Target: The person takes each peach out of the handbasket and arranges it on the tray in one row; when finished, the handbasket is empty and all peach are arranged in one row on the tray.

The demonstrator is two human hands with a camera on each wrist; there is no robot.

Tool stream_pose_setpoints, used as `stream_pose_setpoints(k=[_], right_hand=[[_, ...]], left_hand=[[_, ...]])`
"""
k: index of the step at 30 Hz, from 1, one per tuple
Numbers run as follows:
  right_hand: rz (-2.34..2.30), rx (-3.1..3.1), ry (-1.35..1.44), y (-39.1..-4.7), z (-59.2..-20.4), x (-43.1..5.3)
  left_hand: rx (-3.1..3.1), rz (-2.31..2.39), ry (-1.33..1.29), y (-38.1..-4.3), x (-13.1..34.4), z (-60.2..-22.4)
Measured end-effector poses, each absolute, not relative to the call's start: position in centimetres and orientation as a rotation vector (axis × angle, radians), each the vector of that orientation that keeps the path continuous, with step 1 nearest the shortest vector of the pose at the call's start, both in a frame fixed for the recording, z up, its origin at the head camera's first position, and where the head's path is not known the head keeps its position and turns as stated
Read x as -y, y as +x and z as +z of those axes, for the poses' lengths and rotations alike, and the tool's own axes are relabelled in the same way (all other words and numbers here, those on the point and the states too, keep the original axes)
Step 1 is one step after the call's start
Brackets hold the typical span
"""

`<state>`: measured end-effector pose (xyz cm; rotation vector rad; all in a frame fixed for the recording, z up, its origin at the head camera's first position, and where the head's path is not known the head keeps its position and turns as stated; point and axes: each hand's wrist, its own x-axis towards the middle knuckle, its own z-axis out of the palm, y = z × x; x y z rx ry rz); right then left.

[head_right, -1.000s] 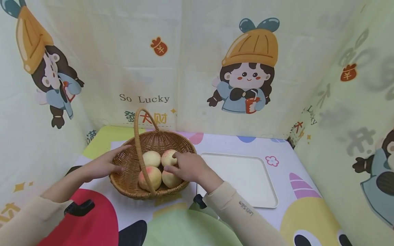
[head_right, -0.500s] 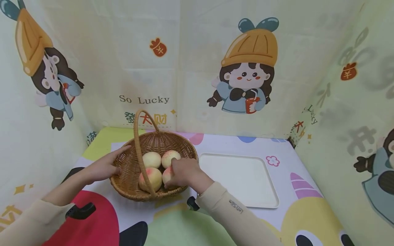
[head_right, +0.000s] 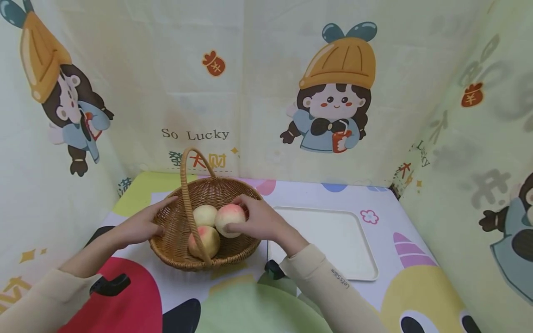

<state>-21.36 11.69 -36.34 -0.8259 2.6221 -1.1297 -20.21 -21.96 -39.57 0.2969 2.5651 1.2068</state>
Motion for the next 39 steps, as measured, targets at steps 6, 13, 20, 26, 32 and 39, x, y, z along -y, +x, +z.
stream_pose_setpoints(k=[6, 13, 20, 26, 32, 39], right_hand=[[-1.735, -2.250, -0.716, -21.8, -35.5, -14.5], [-2.027, -2.029, -0.470, -22.5, -35.1, -18.4], [-2.035, -2.111, -0.175, -23.6, -36.8, -22.5], [-1.952, -2.235, -0.016, -23.5, -38.9, -24.6], [-1.761, -2.433, -0.034, -23.6, -41.1, -25.1], [-1.459, -2.697, -0.262, -23.4, -44.0, -24.8]], left_hand=[[-2.555, 1.215, 0.323, -20.2, 22.0, -39.3], [-2.548, 1.219, 0.336, -20.2, 21.9, -39.2], [-2.562, 1.199, 0.323, -20.2, 21.8, -39.2], [-2.566, 1.186, 0.297, -20.2, 21.8, -39.2], [-2.584, 1.177, 0.304, -20.1, 21.8, -39.4], [-2.584, 1.181, 0.299, -20.1, 21.8, -39.5]])
